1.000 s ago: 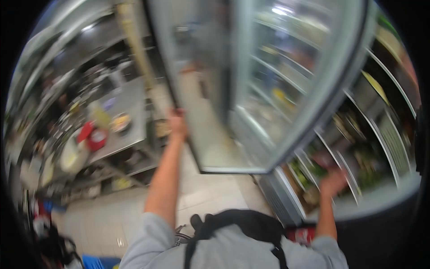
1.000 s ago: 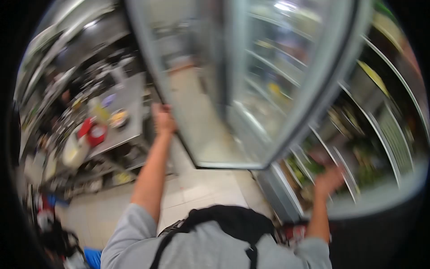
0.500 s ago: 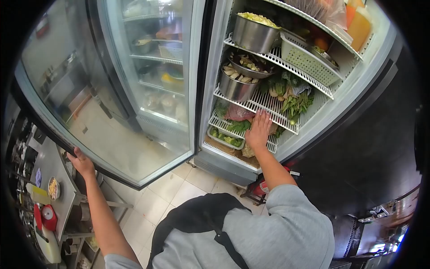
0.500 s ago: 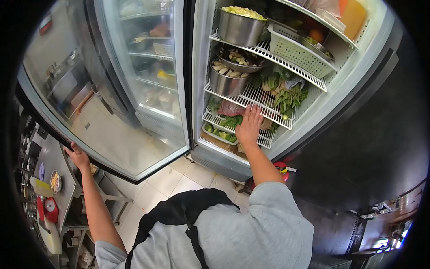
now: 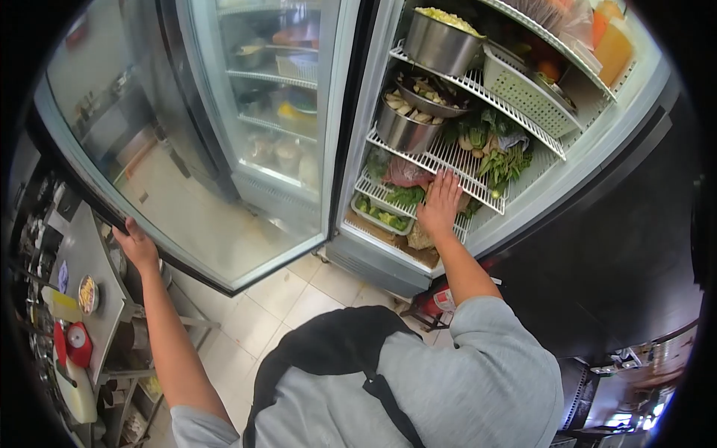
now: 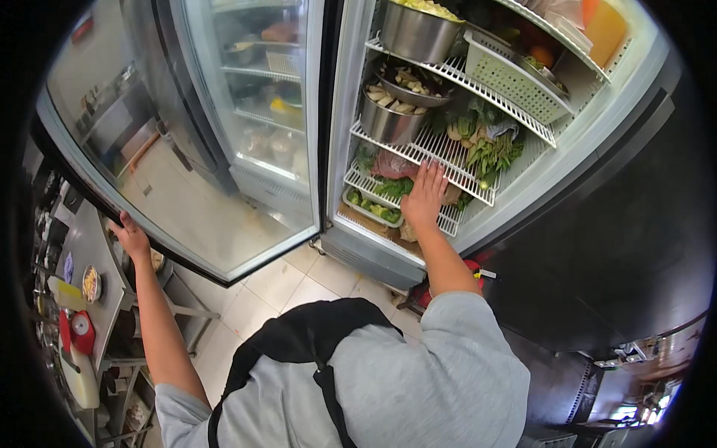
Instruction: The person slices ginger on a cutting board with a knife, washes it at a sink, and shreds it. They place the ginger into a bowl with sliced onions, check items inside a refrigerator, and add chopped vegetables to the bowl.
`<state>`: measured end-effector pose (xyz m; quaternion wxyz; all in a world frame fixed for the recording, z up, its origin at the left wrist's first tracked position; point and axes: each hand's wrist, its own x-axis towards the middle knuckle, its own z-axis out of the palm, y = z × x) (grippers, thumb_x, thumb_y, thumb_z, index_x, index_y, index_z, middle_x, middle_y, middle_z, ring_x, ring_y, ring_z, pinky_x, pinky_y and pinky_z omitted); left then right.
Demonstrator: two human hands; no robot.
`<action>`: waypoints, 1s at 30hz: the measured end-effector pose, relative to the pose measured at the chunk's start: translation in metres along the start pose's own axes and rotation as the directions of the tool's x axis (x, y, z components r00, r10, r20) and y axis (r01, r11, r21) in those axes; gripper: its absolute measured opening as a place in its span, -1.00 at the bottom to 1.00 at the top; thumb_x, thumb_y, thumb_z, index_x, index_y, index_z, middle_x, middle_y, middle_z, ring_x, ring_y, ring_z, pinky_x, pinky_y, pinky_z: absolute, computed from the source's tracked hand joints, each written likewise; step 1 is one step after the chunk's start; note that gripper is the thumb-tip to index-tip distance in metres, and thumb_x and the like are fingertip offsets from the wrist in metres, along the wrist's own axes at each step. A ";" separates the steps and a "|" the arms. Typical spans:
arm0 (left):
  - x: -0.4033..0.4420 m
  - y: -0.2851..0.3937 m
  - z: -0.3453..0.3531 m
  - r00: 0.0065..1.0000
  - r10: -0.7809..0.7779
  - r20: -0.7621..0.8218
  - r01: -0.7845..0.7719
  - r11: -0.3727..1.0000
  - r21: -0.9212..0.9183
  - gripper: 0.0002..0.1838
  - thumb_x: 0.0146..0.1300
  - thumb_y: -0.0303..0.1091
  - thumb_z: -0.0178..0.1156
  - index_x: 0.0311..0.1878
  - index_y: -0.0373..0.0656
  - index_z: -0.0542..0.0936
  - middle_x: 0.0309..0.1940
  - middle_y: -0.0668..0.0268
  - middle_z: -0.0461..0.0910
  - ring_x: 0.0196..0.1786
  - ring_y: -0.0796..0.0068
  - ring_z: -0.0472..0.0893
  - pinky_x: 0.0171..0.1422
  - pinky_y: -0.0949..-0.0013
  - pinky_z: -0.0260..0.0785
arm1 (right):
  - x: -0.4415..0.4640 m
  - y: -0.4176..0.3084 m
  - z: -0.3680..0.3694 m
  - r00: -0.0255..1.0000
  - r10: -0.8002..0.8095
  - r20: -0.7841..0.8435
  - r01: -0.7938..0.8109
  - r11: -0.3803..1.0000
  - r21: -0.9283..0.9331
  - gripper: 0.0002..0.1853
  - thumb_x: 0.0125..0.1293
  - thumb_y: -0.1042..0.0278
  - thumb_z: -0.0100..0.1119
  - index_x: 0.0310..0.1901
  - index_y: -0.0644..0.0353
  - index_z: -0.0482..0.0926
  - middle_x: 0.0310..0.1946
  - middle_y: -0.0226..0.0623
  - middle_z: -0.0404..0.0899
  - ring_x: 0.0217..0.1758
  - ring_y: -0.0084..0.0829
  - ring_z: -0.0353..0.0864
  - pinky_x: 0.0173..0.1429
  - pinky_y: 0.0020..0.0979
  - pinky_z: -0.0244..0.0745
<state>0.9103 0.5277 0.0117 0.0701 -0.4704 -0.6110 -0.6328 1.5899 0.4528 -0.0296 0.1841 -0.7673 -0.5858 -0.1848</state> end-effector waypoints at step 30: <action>-0.001 0.036 0.000 0.998 -0.059 0.017 0.060 0.997 -0.048 -0.13 0.31 0.50 -0.03 0.26 -0.18 0.42 0.05 0.04 0.63 0.13 -0.05 0.60 0.22 0.13 0.38 | 0.020 0.001 -0.016 0.964 0.044 0.263 0.020 0.971 -0.236 -0.09 0.27 0.12 0.14 0.56 0.30 -0.03 0.57 0.07 -0.01 0.65 0.07 -0.11 0.65 -0.20 0.02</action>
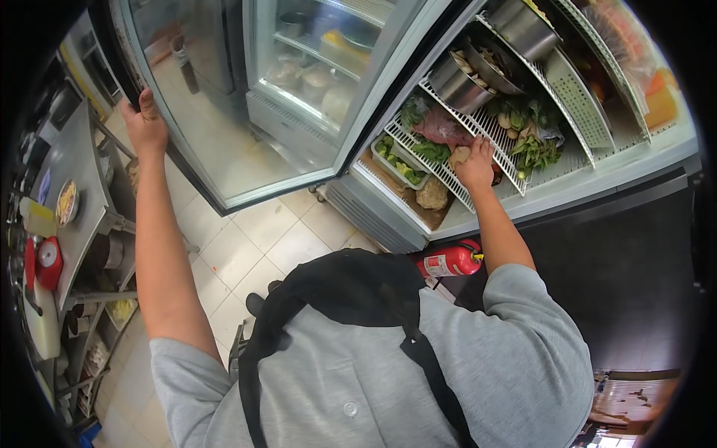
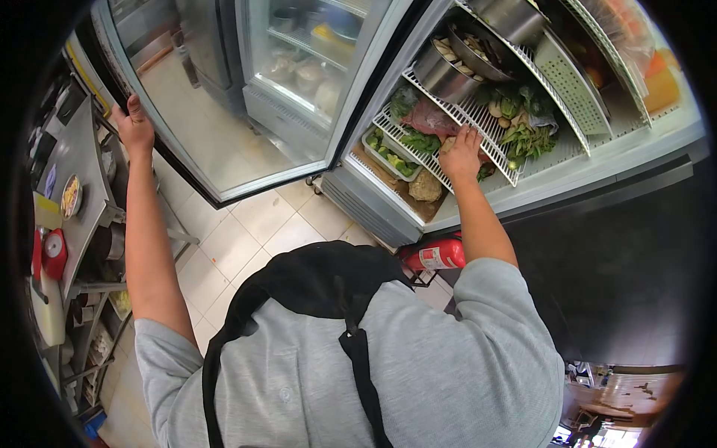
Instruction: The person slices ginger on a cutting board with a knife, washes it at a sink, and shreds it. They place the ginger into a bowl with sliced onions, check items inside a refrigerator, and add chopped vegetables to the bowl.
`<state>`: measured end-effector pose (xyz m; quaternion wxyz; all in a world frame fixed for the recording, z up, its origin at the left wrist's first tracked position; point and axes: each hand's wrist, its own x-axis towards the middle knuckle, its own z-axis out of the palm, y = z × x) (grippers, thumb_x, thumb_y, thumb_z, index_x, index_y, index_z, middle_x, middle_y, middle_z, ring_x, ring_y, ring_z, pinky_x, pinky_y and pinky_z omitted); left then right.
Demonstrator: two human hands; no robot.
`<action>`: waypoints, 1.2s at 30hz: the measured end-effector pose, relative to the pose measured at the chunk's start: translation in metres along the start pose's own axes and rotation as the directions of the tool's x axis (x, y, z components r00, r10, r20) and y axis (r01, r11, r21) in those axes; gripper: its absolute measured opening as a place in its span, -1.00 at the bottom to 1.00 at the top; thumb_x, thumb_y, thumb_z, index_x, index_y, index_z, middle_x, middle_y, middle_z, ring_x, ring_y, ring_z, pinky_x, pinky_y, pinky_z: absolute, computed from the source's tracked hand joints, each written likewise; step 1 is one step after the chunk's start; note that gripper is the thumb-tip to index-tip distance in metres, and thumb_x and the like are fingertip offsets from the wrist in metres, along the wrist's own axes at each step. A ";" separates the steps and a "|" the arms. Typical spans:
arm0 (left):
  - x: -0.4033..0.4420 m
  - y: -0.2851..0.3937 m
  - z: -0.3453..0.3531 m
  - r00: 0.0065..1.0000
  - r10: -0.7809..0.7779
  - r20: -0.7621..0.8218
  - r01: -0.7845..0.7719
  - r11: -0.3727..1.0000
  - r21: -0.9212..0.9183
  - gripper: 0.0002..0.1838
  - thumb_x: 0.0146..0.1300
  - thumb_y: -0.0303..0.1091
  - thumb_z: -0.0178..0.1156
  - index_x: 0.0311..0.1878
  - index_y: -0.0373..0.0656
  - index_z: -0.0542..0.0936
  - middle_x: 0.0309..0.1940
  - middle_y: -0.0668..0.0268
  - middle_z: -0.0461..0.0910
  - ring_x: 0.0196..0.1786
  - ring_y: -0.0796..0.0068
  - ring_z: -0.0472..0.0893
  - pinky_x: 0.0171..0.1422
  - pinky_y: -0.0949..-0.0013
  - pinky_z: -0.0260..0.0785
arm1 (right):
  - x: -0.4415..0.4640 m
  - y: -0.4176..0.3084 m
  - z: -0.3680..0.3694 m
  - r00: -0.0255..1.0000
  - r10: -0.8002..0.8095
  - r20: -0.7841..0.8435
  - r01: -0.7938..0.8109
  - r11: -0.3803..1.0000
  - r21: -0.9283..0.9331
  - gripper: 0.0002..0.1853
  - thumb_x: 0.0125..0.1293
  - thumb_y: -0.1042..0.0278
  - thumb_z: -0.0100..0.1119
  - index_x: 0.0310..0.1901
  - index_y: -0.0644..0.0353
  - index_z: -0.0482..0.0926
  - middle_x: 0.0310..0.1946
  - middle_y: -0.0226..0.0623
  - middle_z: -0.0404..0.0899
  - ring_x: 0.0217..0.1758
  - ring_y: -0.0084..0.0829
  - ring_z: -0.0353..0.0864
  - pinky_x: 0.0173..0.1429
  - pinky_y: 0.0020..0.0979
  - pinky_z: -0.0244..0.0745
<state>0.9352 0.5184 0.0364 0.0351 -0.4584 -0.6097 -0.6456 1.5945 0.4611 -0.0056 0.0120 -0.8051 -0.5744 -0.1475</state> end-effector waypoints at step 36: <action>0.019 -0.029 0.006 0.996 -0.064 0.062 0.056 0.992 0.114 0.16 0.29 0.56 -0.13 0.50 -0.45 0.10 0.45 -0.23 0.24 0.52 -0.15 0.24 0.53 0.11 0.11 | 0.082 0.052 -0.064 0.867 0.336 -0.369 -0.011 0.752 0.659 0.05 0.09 0.01 0.47 0.51 0.28 0.10 0.48 0.19 0.18 0.56 0.10 0.15 0.55 -0.11 0.18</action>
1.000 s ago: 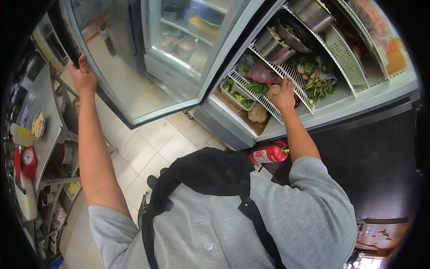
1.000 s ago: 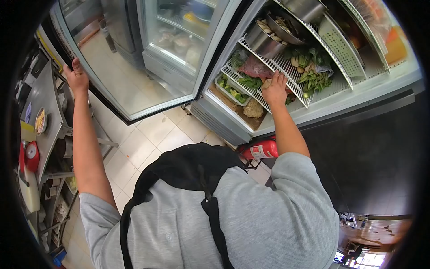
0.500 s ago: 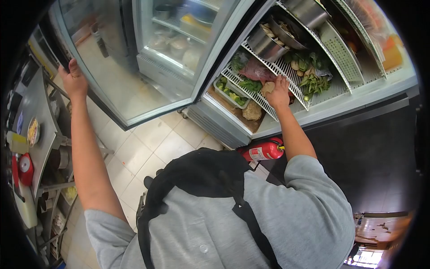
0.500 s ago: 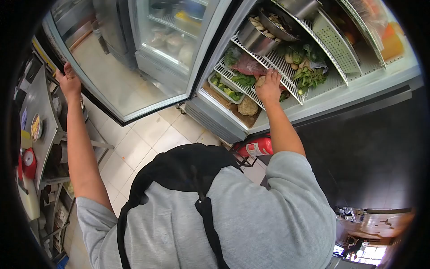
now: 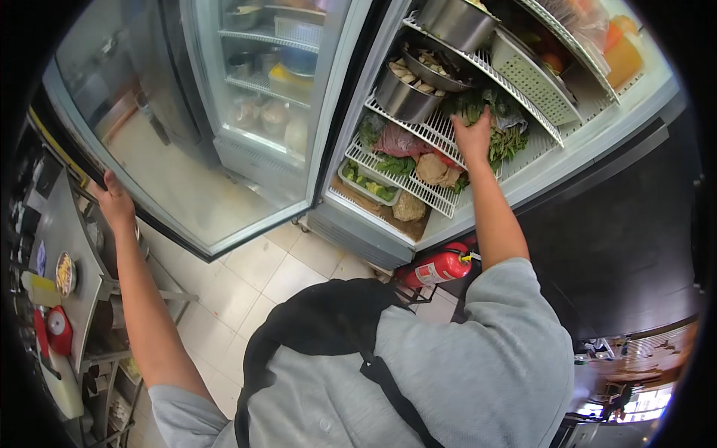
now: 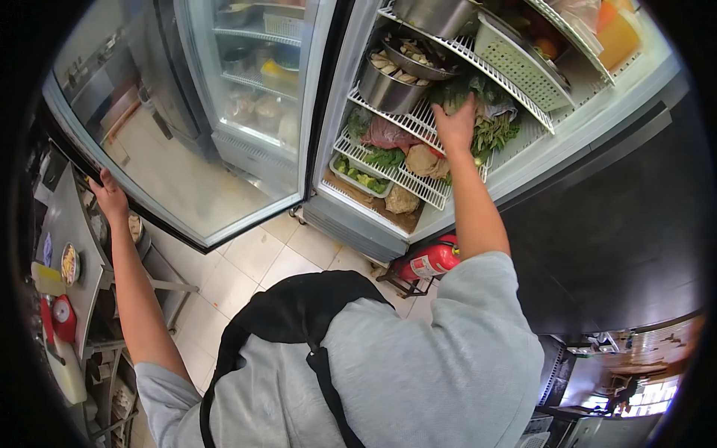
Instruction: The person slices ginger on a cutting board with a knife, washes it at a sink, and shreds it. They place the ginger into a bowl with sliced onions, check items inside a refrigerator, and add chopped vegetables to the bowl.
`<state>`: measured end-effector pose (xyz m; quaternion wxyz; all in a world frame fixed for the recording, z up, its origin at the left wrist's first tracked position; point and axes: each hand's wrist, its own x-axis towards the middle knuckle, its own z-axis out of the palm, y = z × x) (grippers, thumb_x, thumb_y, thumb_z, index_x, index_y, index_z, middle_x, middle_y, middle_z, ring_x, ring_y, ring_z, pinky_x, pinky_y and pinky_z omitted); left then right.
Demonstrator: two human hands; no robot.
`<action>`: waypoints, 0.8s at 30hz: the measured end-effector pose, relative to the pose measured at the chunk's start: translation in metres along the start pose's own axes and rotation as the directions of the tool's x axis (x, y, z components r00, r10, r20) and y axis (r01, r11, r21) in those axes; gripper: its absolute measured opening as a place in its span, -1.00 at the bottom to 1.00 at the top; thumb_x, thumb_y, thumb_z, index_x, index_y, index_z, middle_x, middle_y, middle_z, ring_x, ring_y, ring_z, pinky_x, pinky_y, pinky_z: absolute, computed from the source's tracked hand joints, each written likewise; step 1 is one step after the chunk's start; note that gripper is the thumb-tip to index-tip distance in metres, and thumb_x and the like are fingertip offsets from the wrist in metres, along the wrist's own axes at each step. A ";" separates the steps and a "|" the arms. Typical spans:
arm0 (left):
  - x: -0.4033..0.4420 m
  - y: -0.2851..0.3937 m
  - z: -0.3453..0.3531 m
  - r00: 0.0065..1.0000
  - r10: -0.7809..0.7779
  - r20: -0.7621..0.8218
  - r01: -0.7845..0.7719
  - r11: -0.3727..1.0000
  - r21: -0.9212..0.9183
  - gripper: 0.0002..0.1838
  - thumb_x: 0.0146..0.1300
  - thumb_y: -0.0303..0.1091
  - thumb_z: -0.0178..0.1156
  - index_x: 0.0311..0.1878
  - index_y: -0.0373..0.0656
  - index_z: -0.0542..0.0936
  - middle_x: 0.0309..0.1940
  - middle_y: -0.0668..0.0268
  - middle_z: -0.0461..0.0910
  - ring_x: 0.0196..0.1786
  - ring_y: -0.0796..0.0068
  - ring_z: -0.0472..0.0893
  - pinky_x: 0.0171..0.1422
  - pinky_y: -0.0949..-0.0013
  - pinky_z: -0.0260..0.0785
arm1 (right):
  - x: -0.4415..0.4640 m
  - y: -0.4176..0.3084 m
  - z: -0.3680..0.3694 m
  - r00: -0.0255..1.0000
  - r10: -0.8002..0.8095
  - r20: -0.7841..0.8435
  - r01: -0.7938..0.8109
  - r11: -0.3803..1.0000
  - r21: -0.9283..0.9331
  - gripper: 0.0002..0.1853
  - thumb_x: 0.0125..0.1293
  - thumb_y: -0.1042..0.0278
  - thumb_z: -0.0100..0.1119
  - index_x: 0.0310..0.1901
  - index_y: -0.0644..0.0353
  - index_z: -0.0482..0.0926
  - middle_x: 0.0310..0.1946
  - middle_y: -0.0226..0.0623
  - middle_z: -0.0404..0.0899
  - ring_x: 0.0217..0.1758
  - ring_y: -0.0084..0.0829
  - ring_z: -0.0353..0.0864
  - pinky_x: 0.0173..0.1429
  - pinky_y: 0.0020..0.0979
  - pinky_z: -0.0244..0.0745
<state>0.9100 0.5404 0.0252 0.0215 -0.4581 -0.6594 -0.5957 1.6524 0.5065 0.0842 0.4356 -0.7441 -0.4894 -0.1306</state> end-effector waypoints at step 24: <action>-0.005 0.007 -0.008 0.995 -0.047 0.086 0.045 0.999 0.027 0.22 0.30 0.58 -0.20 0.50 -0.56 0.02 0.45 -0.31 0.21 0.52 -0.11 0.25 0.54 0.20 0.07 | 0.043 -0.007 -0.080 0.963 0.024 -0.267 0.022 0.986 0.167 -0.37 -0.15 -0.03 0.71 -0.24 0.31 0.60 -0.28 -0.18 0.66 -0.20 -0.29 0.61 0.03 -0.34 0.50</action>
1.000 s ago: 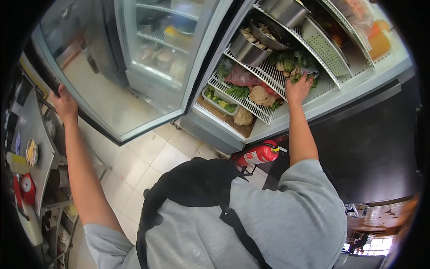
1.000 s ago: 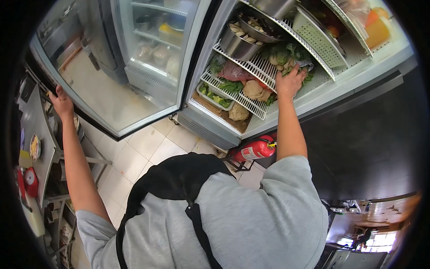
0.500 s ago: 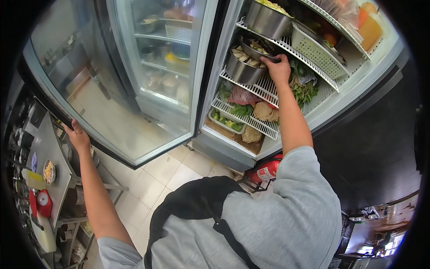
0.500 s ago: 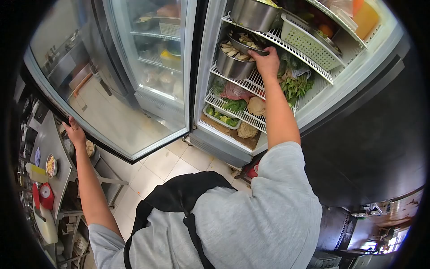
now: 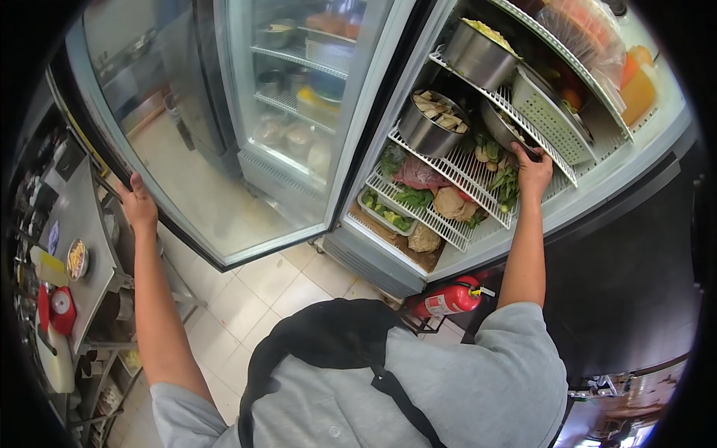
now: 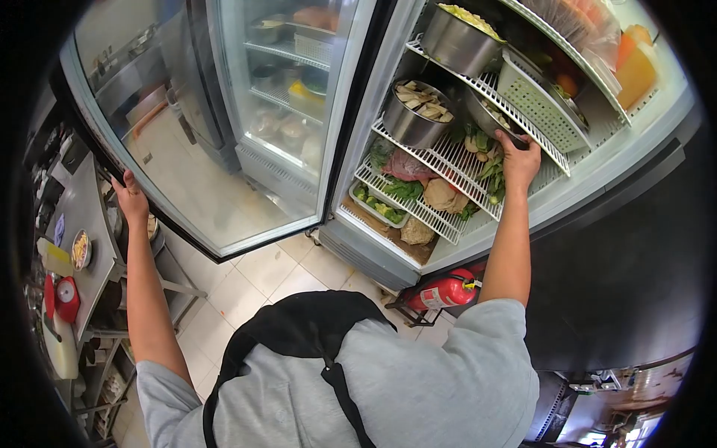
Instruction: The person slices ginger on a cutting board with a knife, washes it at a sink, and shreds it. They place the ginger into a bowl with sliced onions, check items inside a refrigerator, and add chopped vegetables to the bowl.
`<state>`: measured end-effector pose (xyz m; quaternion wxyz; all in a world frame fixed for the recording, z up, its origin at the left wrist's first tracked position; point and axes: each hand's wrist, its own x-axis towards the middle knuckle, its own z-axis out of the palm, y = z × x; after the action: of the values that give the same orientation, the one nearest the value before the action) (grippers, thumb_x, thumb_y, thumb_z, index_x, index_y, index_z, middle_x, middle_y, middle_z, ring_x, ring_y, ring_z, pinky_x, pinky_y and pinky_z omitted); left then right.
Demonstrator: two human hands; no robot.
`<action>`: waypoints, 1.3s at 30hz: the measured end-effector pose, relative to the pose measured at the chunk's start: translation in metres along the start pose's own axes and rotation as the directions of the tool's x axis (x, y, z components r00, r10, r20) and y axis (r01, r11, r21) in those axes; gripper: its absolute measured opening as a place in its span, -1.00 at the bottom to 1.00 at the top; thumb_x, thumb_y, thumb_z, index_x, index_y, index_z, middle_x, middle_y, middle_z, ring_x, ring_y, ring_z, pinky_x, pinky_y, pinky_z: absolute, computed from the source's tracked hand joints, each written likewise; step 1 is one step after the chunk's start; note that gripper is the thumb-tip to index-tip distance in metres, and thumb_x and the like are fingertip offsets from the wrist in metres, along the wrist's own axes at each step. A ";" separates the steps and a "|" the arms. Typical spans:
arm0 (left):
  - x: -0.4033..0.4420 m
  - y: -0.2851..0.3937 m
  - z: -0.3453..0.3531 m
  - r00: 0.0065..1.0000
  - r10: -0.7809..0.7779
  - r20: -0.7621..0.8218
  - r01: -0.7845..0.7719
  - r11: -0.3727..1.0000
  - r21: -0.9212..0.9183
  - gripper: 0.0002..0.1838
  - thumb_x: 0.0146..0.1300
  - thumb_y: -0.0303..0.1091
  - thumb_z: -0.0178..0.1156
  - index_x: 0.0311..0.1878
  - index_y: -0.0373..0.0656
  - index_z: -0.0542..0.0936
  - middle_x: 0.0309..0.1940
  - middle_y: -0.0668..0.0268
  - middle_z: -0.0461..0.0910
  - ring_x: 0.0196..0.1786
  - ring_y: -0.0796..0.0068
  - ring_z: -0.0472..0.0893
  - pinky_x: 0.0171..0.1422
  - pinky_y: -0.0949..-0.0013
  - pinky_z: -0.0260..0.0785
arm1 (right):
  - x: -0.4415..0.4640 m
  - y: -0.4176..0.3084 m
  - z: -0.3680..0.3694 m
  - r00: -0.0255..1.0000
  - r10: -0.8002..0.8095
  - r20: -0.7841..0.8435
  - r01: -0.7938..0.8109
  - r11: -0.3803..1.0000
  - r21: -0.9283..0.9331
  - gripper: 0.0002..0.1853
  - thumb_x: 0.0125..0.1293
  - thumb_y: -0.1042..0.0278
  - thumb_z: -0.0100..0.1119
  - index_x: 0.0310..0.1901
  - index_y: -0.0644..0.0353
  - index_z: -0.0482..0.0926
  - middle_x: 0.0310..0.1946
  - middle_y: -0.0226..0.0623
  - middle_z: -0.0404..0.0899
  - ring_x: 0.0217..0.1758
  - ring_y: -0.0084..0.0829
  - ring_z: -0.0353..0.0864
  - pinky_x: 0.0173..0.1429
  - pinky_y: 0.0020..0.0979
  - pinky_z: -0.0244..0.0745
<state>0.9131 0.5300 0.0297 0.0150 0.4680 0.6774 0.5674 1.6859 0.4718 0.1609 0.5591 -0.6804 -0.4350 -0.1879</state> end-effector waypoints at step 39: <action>-0.072 0.036 -0.118 0.916 0.086 0.391 -0.013 0.983 -0.184 -0.18 0.31 0.09 0.25 0.38 -0.41 0.30 0.33 -0.29 0.34 0.38 -0.19 0.38 0.51 -0.01 0.17 | -0.499 -0.155 0.077 -0.191 0.011 0.981 0.380 0.923 0.063 0.08 0.08 -0.02 0.49 0.49 0.41 0.12 0.51 0.34 0.04 0.63 0.15 -0.07 0.66 -0.09 -0.04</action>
<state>0.9112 0.3908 0.0632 0.1793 0.5871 0.5949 0.5189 1.2686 0.3517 -0.1403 -0.0972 -0.5738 -0.7708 0.2592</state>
